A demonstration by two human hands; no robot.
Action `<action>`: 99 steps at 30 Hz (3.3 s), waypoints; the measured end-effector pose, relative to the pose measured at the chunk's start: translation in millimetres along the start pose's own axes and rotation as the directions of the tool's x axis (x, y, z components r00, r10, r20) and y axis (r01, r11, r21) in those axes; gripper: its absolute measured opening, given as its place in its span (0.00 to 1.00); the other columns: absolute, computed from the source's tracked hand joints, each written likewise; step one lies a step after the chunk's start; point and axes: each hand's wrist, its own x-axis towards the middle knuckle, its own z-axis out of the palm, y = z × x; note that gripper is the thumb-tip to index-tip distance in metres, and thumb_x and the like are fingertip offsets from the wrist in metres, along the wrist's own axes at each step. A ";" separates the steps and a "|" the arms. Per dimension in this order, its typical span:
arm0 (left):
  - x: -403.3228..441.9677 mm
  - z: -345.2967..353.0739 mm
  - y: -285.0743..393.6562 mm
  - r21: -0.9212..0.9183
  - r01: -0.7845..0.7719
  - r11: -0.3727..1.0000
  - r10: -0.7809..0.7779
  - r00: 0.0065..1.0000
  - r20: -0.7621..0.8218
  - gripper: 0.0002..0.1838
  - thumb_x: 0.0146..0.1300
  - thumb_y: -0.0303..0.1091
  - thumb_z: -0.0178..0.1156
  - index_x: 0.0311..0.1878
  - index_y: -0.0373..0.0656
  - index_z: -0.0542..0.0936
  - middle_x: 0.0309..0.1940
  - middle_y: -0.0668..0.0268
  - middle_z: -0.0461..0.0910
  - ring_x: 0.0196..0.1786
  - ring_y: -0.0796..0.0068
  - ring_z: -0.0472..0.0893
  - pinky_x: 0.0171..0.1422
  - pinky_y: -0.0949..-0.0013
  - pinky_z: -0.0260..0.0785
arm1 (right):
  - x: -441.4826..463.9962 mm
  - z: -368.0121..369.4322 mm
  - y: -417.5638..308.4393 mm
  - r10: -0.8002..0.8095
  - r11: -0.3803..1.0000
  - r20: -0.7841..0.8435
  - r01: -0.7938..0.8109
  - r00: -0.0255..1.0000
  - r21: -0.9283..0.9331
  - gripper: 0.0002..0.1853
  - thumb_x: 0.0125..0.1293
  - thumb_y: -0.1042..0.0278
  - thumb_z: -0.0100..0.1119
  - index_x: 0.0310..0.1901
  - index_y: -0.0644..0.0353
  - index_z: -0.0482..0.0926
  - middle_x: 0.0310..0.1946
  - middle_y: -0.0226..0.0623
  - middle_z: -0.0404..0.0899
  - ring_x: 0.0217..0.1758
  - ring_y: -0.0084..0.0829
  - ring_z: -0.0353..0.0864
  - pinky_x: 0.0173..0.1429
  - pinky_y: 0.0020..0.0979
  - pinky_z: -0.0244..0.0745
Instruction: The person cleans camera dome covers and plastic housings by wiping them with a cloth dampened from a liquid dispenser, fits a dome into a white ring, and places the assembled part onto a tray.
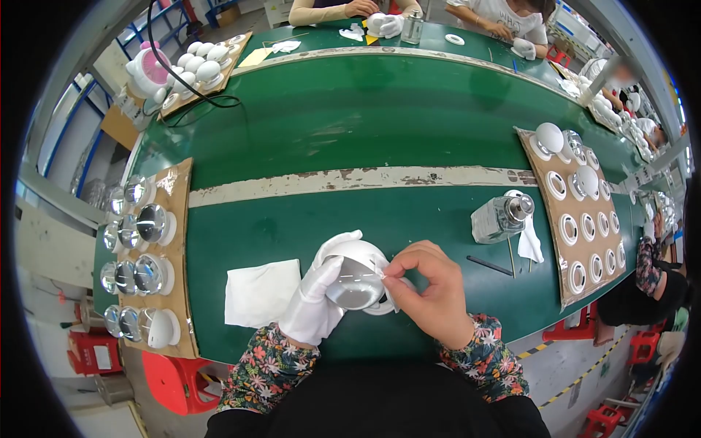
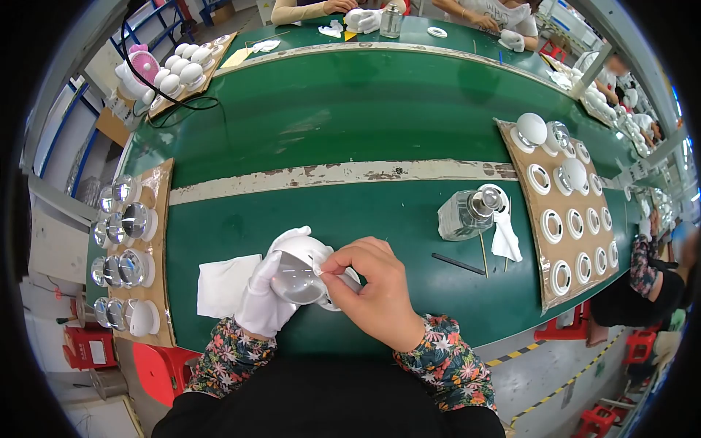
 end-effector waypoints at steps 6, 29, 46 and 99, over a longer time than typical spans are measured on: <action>-0.3 1.9 0.4 0.144 -0.095 0.985 0.095 0.995 0.004 0.29 0.67 0.38 0.60 0.68 0.42 0.65 0.56 0.60 0.75 0.59 0.70 0.76 0.66 0.64 0.68 | 1.6 -1.7 -1.9 -0.066 0.989 -0.004 0.065 0.998 -0.133 0.07 0.50 0.78 0.67 0.30 0.57 0.79 0.27 0.30 0.80 0.35 0.34 0.78 0.47 0.34 0.68; 1.6 -1.5 -2.2 -0.086 0.124 0.989 -0.125 0.992 0.000 0.28 0.72 0.46 0.54 0.68 0.41 0.65 0.58 0.57 0.74 0.61 0.65 0.77 0.65 0.58 0.73 | 2.2 -6.9 0.2 0.231 0.962 0.119 -0.244 0.966 0.121 0.05 0.53 0.78 0.65 0.31 0.60 0.79 0.28 0.31 0.81 0.35 0.30 0.79 0.47 0.30 0.70; -1.4 3.5 -3.9 0.290 -0.019 0.957 0.022 1.000 -0.005 0.32 0.69 0.49 0.55 0.69 0.41 0.63 0.58 0.57 0.75 0.60 0.64 0.76 0.65 0.60 0.71 | 2.8 -12.7 -1.3 0.104 0.994 0.127 -0.101 0.986 -0.030 0.06 0.51 0.77 0.65 0.31 0.59 0.78 0.26 0.30 0.80 0.33 0.31 0.79 0.47 0.32 0.69; -1.5 7.2 -2.1 0.104 0.097 0.990 -0.096 0.995 -0.017 0.33 0.71 0.54 0.50 0.70 0.42 0.63 0.56 0.57 0.76 0.55 0.61 0.79 0.45 0.58 0.80 | 1.6 -11.0 -1.4 -0.227 0.969 0.081 0.233 0.971 -0.082 0.08 0.52 0.79 0.66 0.34 0.57 0.81 0.32 0.32 0.80 0.38 0.36 0.77 0.51 0.35 0.66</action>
